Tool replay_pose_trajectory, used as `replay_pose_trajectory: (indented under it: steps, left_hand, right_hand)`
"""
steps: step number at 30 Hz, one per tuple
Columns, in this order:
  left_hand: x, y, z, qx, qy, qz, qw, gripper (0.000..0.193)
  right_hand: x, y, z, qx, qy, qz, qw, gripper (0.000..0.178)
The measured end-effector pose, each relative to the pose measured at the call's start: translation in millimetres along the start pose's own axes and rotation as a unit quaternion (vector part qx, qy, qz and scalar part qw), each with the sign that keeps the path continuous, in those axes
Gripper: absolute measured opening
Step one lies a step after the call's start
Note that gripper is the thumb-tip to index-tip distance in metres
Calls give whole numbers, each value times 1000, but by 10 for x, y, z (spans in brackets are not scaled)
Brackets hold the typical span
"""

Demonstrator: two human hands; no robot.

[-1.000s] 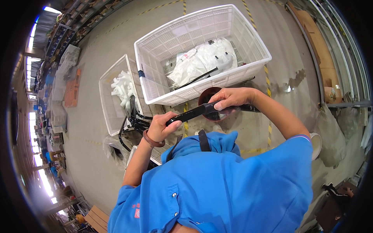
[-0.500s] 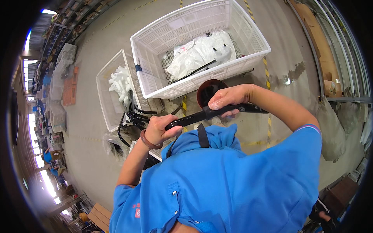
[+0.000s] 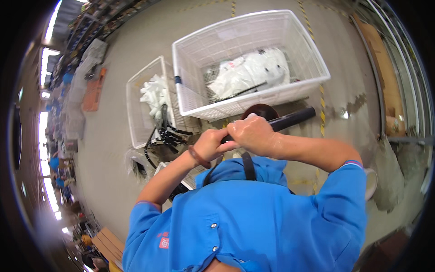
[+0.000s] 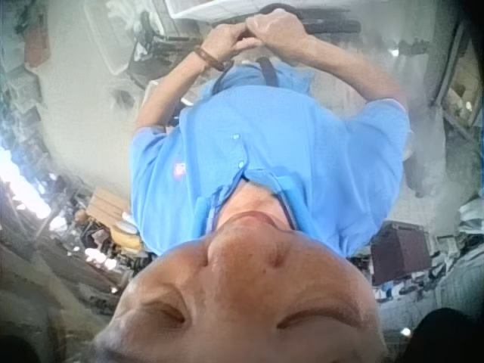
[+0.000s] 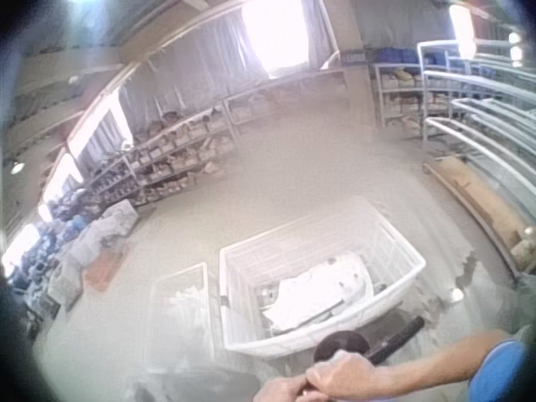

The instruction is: The person repeatedly picks black curved rods and white cylindrical caps from white plastic baskets, inserts the caps onto the rod ends, and places the assembled units into a red bucket. The person handles items one at a time and occasionally transfers multiple rods between baskets.

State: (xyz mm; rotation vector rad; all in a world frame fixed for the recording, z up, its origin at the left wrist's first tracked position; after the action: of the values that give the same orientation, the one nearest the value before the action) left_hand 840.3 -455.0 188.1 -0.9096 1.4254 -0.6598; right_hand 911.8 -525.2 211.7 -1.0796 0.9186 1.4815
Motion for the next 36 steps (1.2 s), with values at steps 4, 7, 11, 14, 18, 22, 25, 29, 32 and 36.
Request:
replay_pose_trajectory:
  steps: [4, 7, 11, 14, 18, 22, 25, 29, 32, 36]
  left_hand:
    - [-188, 27, 8, -52, -47, -79, 994, 48]
    - [-608, -252, -305, 121, -102, -116, 981, 63]
    - [-693, -204, -702, -20, -50, -298, 953, 40]
    - [-705, -421, -906, 5, -101, -461, 882, 31]
    - [-452, -435, -1333, -117, -99, -589, 793, 23]
    - [-191, -362, -1500, -155, -165, -556, 800, 26]
    - [-203, -352, -1486, -84, -210, -507, 832, 27]
    - [-240, -111, -1464, -83, -204, -512, 830, 28]
    - [-432, 291, -1566, -111, -209, -451, 861, 34]
    - [-551, 1095, -1957, -209, -128, -612, 752, 25]
  right_hand:
    - [-3, -177, 315, 30, 90, 83, 992, 30]
    - [-566, -554, 349, 31, 55, 191, 980, 28]
    - [-1261, -1268, 458, 87, -38, 164, 982, 29]
    - [-997, -1542, 498, 232, 24, 319, 918, 21]
    - [-734, -1143, 592, 159, -66, 222, 960, 26]
    - [-577, -833, 921, 60, 26, 191, 979, 26]
    - [-442, -690, 1238, 74, 309, 364, 876, 31]
    - [-559, 228, 1754, -274, 332, 154, 889, 26]
    - [-97, 989, 1917, -368, 301, -37, 879, 14]
    - [527, 1912, 2194, -460, 199, 51, 864, 8]
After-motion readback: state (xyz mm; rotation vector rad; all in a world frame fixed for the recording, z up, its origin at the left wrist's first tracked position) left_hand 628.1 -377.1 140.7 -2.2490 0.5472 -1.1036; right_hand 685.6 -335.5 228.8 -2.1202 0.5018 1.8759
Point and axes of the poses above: each hand's wrist, its own z-axis towards the middle knuckle, its own x-axis out of the palm, y = z × x, the point moved 8 cm from there along z, towards the middle knuckle, and after that the axes turned 14 degrees about -z, right-handed, at the moved point
